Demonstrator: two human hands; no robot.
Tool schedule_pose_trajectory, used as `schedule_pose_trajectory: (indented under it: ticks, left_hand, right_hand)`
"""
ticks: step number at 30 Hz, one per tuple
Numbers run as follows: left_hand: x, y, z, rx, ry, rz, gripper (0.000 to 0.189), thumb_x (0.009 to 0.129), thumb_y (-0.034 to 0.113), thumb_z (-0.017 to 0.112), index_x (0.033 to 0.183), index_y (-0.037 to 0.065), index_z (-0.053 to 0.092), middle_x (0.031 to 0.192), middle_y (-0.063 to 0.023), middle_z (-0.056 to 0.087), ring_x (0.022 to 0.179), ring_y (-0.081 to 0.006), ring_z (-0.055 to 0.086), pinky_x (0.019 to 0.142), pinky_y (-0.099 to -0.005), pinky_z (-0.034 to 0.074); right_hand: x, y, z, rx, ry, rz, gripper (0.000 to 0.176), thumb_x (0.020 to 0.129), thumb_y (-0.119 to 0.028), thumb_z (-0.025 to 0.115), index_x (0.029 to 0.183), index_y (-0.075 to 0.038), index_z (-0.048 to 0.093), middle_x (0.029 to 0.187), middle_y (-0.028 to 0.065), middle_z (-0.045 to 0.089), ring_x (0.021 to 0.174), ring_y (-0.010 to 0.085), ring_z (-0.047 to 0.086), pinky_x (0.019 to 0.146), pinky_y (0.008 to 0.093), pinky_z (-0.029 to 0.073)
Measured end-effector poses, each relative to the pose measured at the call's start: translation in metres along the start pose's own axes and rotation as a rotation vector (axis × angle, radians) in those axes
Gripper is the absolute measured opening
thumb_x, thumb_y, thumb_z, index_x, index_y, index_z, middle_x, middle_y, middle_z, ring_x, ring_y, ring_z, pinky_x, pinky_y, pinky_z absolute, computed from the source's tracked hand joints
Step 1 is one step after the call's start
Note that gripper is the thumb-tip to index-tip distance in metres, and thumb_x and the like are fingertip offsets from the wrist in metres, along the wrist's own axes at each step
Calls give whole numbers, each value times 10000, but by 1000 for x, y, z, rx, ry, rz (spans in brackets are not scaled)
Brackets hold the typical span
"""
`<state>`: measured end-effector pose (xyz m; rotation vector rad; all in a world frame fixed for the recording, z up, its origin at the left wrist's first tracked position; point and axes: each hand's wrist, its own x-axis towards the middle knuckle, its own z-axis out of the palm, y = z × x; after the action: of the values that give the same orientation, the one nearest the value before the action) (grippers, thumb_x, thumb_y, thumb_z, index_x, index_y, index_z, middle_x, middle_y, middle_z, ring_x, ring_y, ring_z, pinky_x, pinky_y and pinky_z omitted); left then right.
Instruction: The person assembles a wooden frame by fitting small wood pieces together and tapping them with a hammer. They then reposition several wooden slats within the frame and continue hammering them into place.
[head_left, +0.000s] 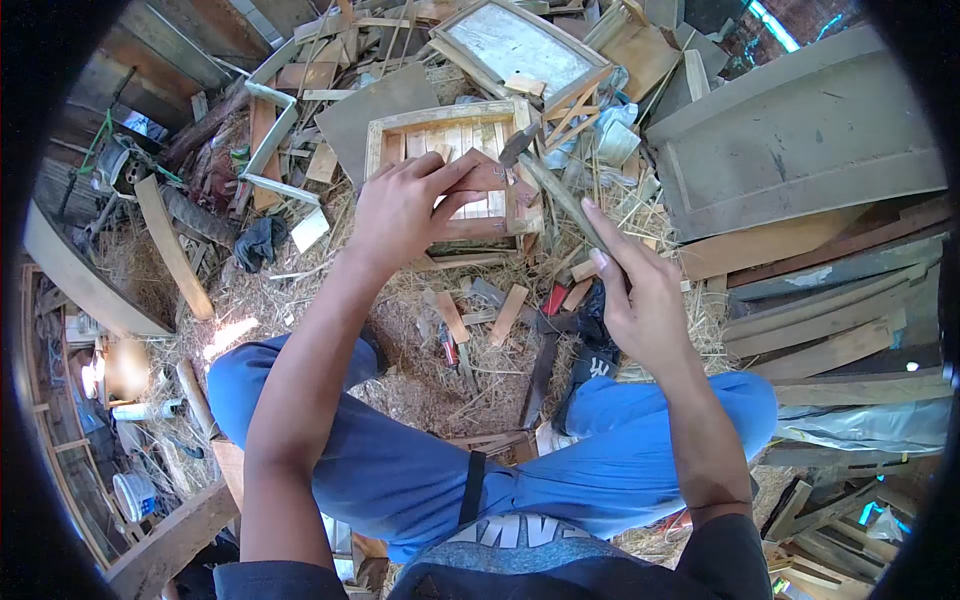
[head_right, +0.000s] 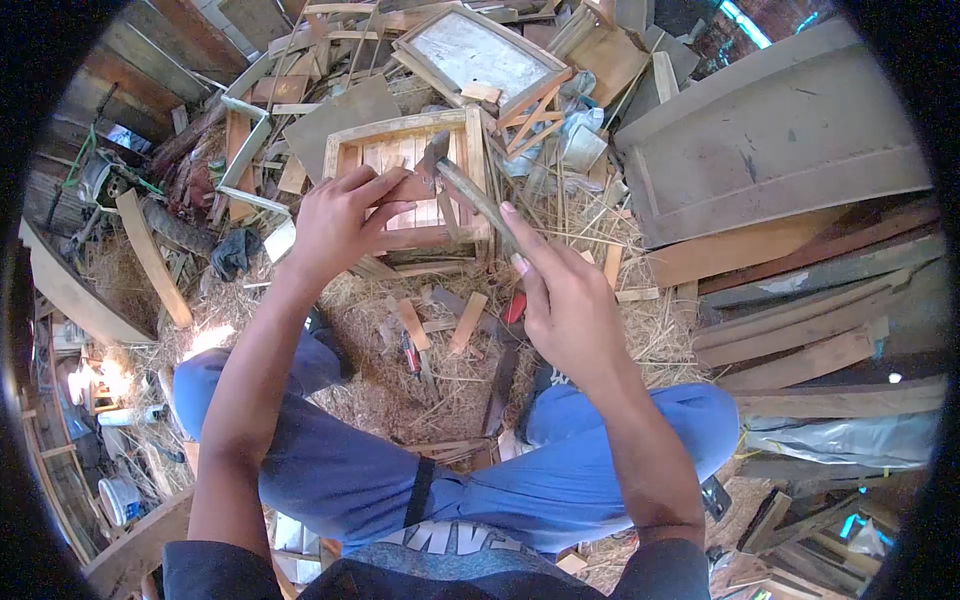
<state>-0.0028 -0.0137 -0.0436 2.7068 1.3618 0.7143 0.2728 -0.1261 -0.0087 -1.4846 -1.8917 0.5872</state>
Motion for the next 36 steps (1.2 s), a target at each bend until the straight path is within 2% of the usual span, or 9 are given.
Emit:
schedule_pose_trajectory:
  ticks: [7,10,15,19,22,24,28,31,36]
  left_hand:
    - [4,1,-1,42,16,-5,373,927,370,701,1238,164,707,874,-70,662,796,-330,694,697,-430,548]
    - [8,6,-9,-13,-45,-148,374,961,374,672,1258,149,700,894,-93,686,800,-347,699,690,-437,551]
    - [15,8,-13,-188,20,-303,343,989,307,666,1241,79,714,948,-154,717,806,-377,700,691,-423,541]
    - [16,6,-8,-236,109,-293,348,997,285,665,1254,54,711,932,-192,718,772,-349,713,688,-398,532]
    - [18,6,-4,-298,193,-256,367,1016,293,645,1279,44,700,827,-172,710,684,-231,694,647,-349,513]
    - [19,13,-10,-465,60,-535,371,1041,308,613,1296,52,699,708,-85,658,635,-100,610,594,-299,469]
    - [14,14,0,-657,138,-581,364,1060,338,585,1210,48,747,697,-3,600,590,-51,516,543,-270,431]
    - [11,17,0,-867,67,-678,386,1080,356,547,1230,39,708,727,4,601,553,-56,527,504,-256,428]
    - [9,28,-8,-1089,26,-629,494,1120,302,435,1568,125,327,832,-58,638,499,-92,591,420,-231,450]
  right_hand:
    - [1,2,8,85,48,108,495,953,-66,651,1440,-84,569,1026,261,707,863,378,711,790,437,542]
    - [3,5,13,122,157,39,400,954,-97,673,1345,-28,628,937,219,722,773,292,709,743,384,541]
    - [7,5,14,222,136,286,266,949,-137,710,1156,26,675,727,84,648,621,112,546,599,306,458]
    - [13,5,16,239,111,350,246,937,-136,725,1129,12,683,711,40,618,612,93,503,570,299,424]
    - [17,16,26,275,129,409,243,929,-156,752,1099,4,687,702,1,600,602,81,489,559,281,407]
    - [20,22,30,551,74,548,229,945,-195,755,1056,-8,686,691,-27,576,555,50,448,508,255,359]
    - [28,14,28,764,65,620,230,968,-236,742,1034,-27,673,659,-62,524,489,26,402,436,233,309]
    - [33,6,26,851,111,614,223,990,-267,713,998,-63,622,615,-69,439,437,33,383,360,219,304]
    - [42,5,19,867,151,534,287,1007,-306,685,1097,-35,654,636,-57,505,457,18,411,366,212,326]
